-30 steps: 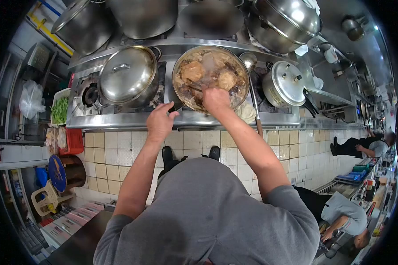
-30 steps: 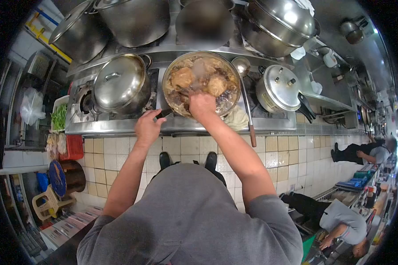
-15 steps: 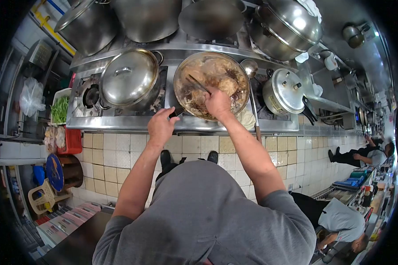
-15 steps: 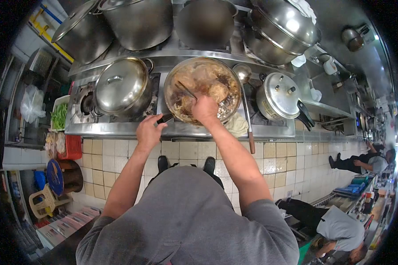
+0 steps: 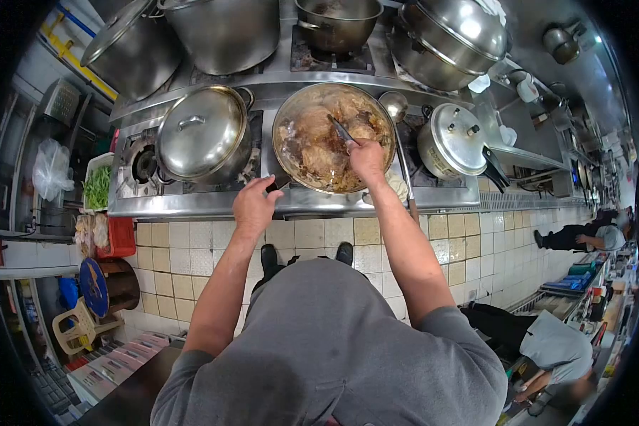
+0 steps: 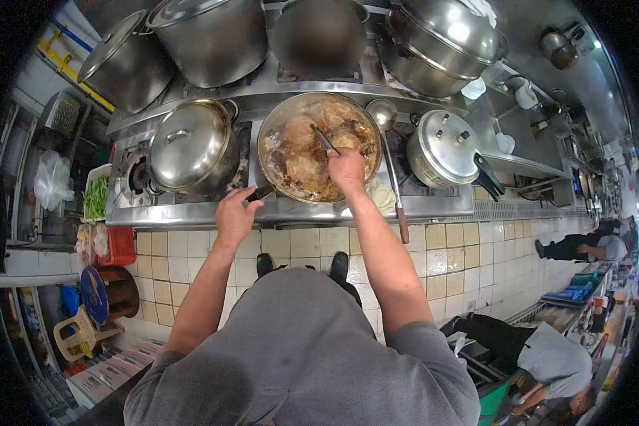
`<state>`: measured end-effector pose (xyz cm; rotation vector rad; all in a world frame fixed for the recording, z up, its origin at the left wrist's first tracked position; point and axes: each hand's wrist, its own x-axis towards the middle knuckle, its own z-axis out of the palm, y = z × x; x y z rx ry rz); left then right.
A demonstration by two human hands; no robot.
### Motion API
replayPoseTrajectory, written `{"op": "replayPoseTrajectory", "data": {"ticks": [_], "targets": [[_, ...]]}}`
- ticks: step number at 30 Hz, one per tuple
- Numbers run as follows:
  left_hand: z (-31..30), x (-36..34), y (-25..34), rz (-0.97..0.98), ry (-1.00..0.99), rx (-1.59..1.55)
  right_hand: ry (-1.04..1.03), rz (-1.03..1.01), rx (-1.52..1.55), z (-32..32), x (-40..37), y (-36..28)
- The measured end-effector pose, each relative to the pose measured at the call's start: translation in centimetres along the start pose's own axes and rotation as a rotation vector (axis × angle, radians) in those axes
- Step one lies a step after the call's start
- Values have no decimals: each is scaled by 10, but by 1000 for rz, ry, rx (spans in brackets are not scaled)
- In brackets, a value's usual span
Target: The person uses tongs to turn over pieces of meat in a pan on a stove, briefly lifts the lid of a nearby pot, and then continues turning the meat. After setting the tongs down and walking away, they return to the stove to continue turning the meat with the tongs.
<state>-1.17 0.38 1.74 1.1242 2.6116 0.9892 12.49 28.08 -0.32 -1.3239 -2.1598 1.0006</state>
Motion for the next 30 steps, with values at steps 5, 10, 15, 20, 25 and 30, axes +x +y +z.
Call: {"op": "replayPoseTrajectory", "data": {"ticks": [5,10,15,20,25,30], "targets": [[-1,0,2,-19,-11,-24,10,-78,-183,-7,6,19],[0,0,-3,-3,-35,18,-4,23,-353,-34,-14,-14],[1,0,-4,2,-32,10,-27,-194,-527,-40,-24,-44],[-1,-1,-3,15,-19,16,-153,-335,-710,-23,-10,-67],[-1,0,-4,-3,-25,4,-245,-379,-862,-10,10,-73],[-1,-1,-3,-16,-8,-37,-221,-289,-729,-14,14,-76]]}}
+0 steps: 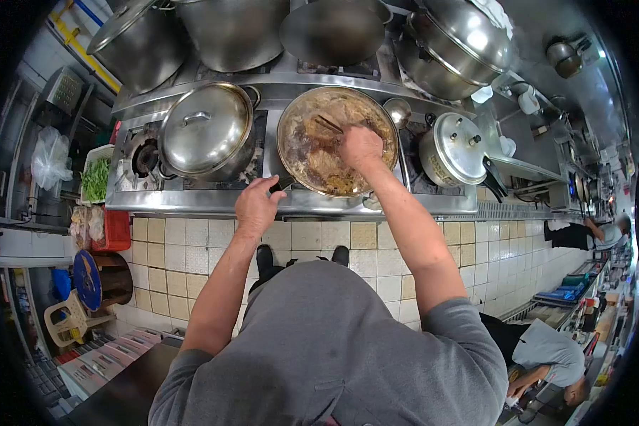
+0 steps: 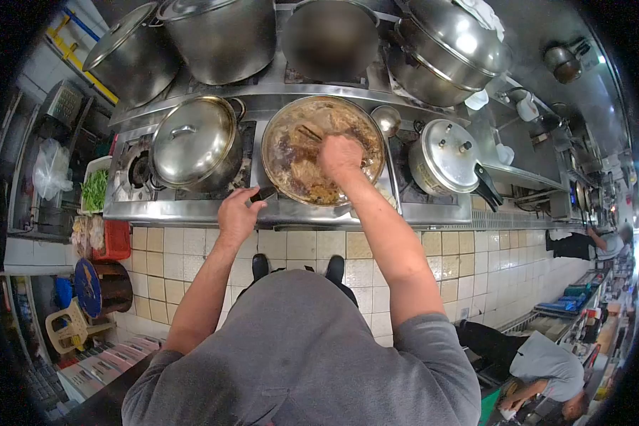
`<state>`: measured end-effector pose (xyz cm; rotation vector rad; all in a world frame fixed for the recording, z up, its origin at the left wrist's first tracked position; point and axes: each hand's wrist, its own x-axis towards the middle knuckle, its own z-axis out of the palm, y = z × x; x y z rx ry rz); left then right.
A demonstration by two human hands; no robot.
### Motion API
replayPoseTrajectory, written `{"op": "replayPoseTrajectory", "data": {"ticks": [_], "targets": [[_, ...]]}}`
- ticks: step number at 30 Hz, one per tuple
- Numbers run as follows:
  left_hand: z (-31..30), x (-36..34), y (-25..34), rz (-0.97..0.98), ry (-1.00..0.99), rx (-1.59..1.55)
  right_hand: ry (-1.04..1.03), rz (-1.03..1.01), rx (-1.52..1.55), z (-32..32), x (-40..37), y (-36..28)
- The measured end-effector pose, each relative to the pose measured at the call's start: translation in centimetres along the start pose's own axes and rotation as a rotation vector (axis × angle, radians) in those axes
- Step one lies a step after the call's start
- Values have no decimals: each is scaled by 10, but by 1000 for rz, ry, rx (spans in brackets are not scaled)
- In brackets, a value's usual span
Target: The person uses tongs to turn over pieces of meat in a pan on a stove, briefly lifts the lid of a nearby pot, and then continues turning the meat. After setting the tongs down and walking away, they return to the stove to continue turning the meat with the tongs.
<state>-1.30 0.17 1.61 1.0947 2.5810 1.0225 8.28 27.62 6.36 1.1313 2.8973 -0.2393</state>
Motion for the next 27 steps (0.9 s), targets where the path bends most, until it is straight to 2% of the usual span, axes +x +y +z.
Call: {"op": "replayPoseTrajectory", "data": {"ticks": [2,4,5,7,10,14,17,19,22,27], "targets": [[0,0,0,-2,3,-4,37,45,105,13,3,8],[1,-1,-1,12,10,-16,183,17,282,33,5,18],[1,-1,-1,9,10,-17,181,16,280,41,5,23],[0,0,-1,24,14,-14,182,117,517,47,2,26],[2,1,-7,22,-25,27,96,182,526,46,-5,31],[3,3,-8,28,-27,24,82,254,535,37,-17,24],[2,3,-7,27,-35,18,69,217,365,23,-23,11],[3,3,-6,16,-32,24,54,128,150,20,-24,3],[4,2,-6,16,-23,20,17,46,59,28,-16,4],[-1,2,-1,21,-36,43,-39,70,15,3,-20,-1]]}}
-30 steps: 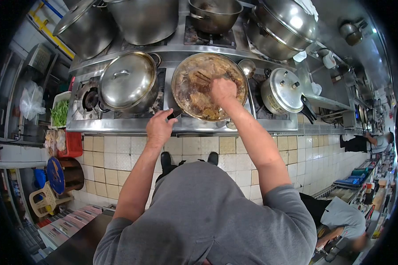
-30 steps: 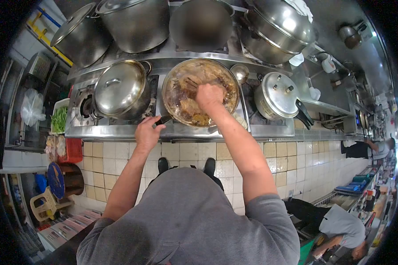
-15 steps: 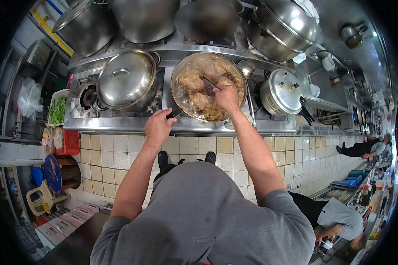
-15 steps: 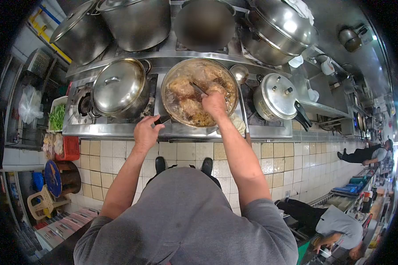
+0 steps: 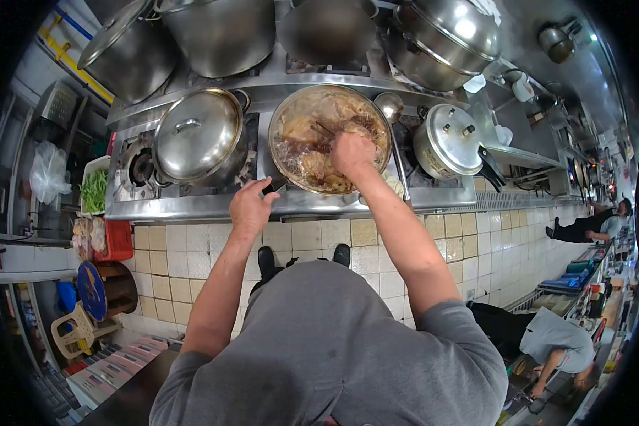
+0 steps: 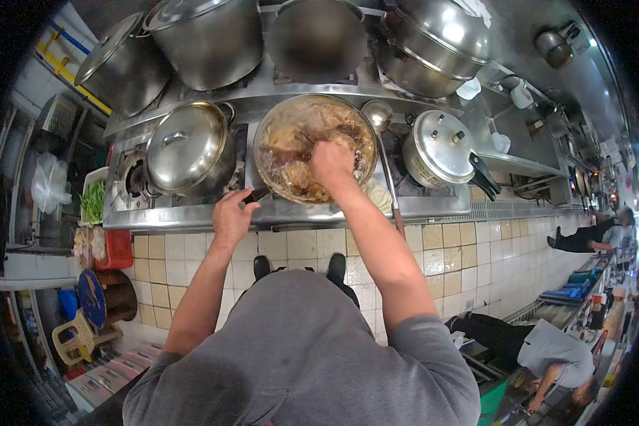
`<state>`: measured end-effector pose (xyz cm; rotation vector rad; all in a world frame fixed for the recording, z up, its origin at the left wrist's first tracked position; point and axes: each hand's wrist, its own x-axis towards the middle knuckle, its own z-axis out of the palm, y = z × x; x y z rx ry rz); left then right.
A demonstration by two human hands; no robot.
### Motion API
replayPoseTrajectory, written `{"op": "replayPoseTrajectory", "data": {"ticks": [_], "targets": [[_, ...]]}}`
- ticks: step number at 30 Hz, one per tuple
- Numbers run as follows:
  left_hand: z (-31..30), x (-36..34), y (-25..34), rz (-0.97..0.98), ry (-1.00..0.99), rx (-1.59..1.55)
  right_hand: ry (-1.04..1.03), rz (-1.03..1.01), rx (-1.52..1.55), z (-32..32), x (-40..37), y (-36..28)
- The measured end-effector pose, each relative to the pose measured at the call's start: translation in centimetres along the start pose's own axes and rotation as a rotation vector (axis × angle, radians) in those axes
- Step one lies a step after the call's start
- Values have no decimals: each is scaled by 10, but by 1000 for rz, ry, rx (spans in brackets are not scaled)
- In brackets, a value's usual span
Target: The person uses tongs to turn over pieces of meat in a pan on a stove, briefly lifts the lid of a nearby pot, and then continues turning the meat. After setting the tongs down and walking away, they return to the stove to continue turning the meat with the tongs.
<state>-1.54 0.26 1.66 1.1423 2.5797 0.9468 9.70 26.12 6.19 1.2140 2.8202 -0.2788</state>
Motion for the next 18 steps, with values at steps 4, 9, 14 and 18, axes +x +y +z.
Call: {"op": "replayPoseTrajectory", "data": {"ticks": [4,9,14,18], "targets": [[0,-1,1,1,17,-3,-56,41,9,-18,-13,-6],[1,-1,1,-16,12,-1,-90,31,7,-5,-7,-9],[1,-1,0,-3,20,7,-138,51,45,-4,-5,6],[-1,-2,2,-40,9,0,19,198,247,-31,-22,50]]}}
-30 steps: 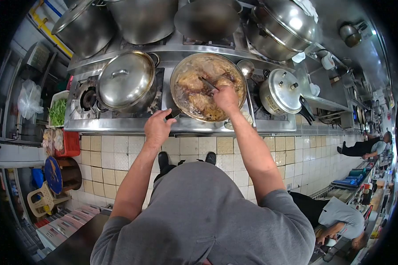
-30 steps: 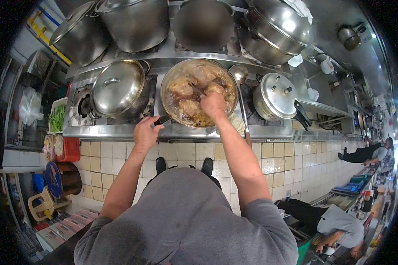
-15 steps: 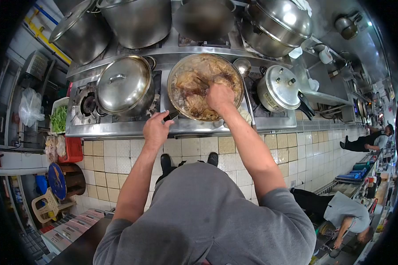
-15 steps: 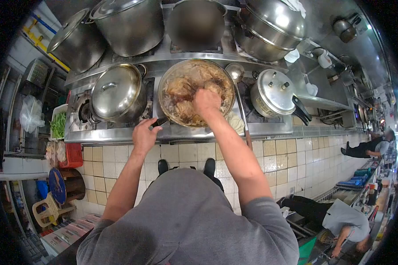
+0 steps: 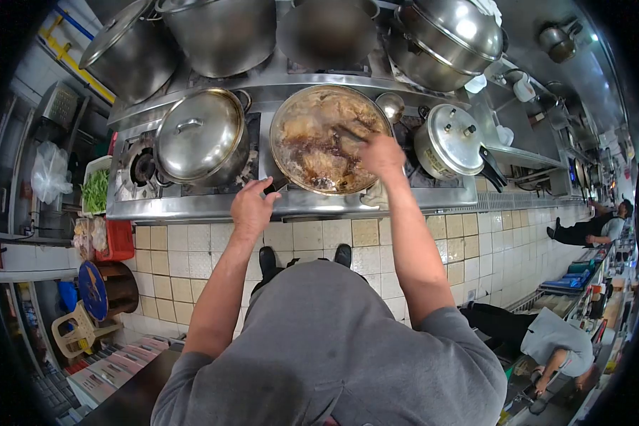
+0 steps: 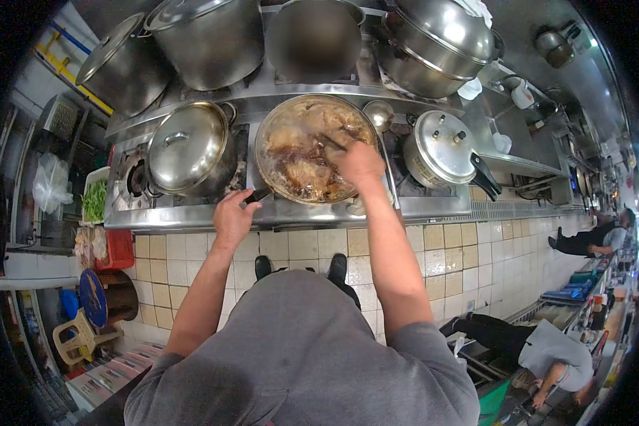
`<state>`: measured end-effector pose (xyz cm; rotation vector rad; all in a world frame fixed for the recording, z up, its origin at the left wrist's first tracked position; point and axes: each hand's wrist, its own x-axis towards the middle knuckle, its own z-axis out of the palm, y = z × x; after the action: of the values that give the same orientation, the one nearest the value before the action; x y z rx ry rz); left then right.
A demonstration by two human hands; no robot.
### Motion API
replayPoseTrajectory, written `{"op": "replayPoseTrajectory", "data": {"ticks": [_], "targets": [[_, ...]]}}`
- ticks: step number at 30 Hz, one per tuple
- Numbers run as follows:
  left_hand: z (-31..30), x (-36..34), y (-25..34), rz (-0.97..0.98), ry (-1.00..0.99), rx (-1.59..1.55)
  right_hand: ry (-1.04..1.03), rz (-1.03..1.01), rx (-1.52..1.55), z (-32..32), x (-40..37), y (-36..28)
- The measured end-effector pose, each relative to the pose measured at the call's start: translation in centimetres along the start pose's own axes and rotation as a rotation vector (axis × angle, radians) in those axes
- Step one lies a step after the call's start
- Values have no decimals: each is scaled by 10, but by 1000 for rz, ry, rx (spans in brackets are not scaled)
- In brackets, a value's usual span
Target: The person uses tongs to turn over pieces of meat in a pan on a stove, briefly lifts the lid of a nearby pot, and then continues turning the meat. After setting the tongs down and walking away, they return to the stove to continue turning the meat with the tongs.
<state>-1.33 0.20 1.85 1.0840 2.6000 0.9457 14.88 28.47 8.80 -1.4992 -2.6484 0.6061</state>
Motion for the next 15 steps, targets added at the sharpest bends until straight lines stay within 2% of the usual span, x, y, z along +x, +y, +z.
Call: {"op": "replayPoseTrajectory", "data": {"ticks": [2,6,11,15], "targets": [[3,0,-2,4,-6,-8,96,69,27,-10,2,26],[5,1,-3,52,33,-40,129,92,13,-19,2,56],[-1,0,7,29,23,-46,108,82,-125,0,-10,61],[1,1,2,25,-8,-16,105,95,-94,-5,-30,63]]}}
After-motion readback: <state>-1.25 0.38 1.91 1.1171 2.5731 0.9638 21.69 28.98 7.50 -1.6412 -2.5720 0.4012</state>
